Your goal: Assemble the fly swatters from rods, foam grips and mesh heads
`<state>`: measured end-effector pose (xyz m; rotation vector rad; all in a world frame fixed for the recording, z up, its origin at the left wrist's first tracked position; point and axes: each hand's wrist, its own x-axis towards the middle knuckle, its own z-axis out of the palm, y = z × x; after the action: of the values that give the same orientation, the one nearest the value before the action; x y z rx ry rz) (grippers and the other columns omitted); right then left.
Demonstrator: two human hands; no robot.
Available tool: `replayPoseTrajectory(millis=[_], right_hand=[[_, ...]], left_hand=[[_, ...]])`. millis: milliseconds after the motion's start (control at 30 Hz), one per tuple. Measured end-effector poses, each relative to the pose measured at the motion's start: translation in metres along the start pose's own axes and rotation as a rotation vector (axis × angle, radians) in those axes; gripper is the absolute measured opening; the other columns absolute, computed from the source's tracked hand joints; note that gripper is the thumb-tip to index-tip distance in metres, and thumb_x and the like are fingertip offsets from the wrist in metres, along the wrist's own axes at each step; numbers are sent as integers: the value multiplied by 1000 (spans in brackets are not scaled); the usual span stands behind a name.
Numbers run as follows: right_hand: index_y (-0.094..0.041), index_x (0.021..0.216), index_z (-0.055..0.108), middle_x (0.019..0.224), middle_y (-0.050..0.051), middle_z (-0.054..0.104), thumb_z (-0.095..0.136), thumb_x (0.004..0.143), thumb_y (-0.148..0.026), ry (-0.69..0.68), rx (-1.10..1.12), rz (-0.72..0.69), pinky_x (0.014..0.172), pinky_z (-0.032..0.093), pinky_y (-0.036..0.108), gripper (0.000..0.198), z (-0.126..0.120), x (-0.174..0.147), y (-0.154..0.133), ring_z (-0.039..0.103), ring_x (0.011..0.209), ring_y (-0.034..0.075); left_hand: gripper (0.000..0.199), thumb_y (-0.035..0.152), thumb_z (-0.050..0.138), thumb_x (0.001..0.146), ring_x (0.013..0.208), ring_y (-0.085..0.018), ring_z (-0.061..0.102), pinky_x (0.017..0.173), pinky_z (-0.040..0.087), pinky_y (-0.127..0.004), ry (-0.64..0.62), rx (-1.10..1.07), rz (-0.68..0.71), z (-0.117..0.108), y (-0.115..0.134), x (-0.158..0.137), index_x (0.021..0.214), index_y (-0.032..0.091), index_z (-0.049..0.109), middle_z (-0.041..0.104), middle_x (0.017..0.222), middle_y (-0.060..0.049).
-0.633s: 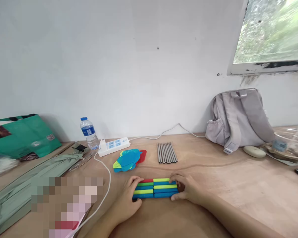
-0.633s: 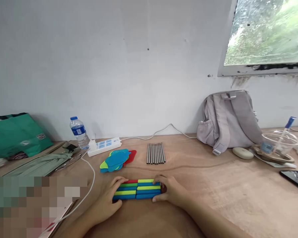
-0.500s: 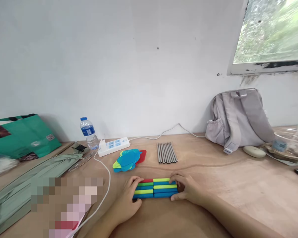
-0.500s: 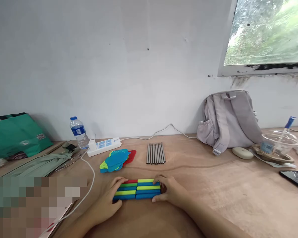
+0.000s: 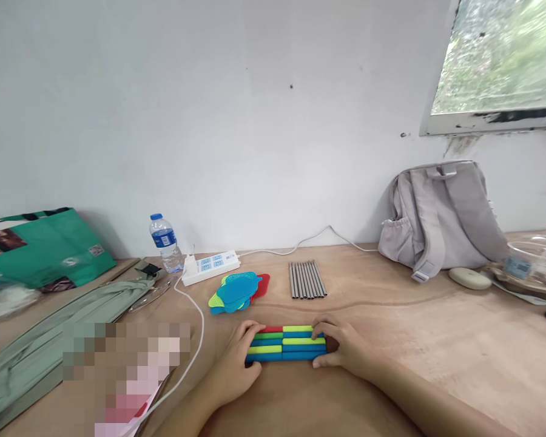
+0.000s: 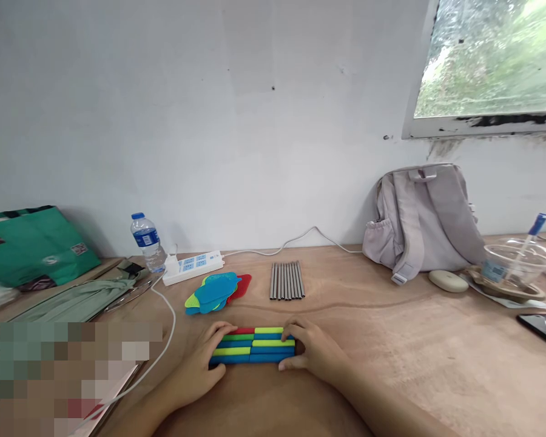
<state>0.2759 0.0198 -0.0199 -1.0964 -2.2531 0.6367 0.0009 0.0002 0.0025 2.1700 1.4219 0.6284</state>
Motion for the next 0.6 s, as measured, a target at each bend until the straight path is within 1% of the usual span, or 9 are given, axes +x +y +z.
replayPoseTrajectory(millis=[167, 233, 300, 333, 400, 467, 500, 600], right_hand=[[-22, 96, 59, 110, 7, 53, 68, 64, -51, 33, 19, -27, 82, 45, 32, 44, -4, -2, -6, 54, 96, 22], [-22, 97, 58, 107, 7, 54, 64, 70, -47, 80, 38, -41, 80, 44, 31, 37, -8, -2, -5, 55, 94, 21], [-20, 92, 59, 96, 6, 58, 56, 78, -41, 168, 60, -13, 72, 45, 29, 25, -14, -3, 1, 56, 83, 18], [-20, 87, 59, 86, 5, 58, 53, 81, -39, 233, 79, 22, 66, 44, 27, 22, -18, -4, 7, 55, 75, 16], [-19, 78, 57, 66, 0, 54, 52, 81, -38, 397, 180, 130, 53, 40, 24, 20, -29, -7, 25, 49, 59, 12], [-18, 69, 54, 52, -4, 45, 57, 76, -37, 561, 382, 243, 44, 33, 21, 21, -41, -12, 48, 41, 47, 9], [-18, 63, 52, 47, -6, 41, 61, 72, -36, 634, 522, 293, 41, 29, 20, 22, -48, -14, 60, 37, 43, 8], [-20, 56, 45, 44, -6, 38, 59, 71, -36, 740, 647, 354, 34, 25, 20, 26, -67, -20, 92, 32, 37, 7]], left_hand=[[63, 7, 43, 59, 118, -22, 42, 98, 37, -35, -9, 2, -10, -1, 1, -1, 119, 26, 46, 40, 127, -4], [63, 6, 42, 59, 119, -22, 40, 100, 35, -36, 10, 7, 1, -1, 2, 0, 119, 26, 45, 40, 127, -5], [59, 6, 42, 59, 119, -22, 39, 101, 32, -38, 76, 10, 17, -3, 1, 1, 115, 25, 47, 42, 124, -5], [56, 7, 42, 60, 119, -22, 39, 102, 31, -39, 123, 8, 19, -4, 0, 2, 113, 24, 48, 44, 122, -5], [46, 9, 42, 63, 116, -22, 41, 101, 32, -39, 225, -5, 3, -7, -3, 5, 105, 23, 51, 47, 116, -5], [36, 13, 42, 65, 111, -22, 45, 98, 34, -39, 314, -30, -25, -11, -7, 8, 98, 23, 54, 51, 109, -5], [31, 15, 42, 66, 107, -22, 47, 96, 35, -39, 351, -51, -39, -13, -10, 9, 94, 22, 54, 53, 105, -4], [21, 21, 42, 67, 93, -21, 53, 87, 40, -37, 421, -155, -108, -16, -15, 12, 83, 21, 54, 56, 90, -3]])
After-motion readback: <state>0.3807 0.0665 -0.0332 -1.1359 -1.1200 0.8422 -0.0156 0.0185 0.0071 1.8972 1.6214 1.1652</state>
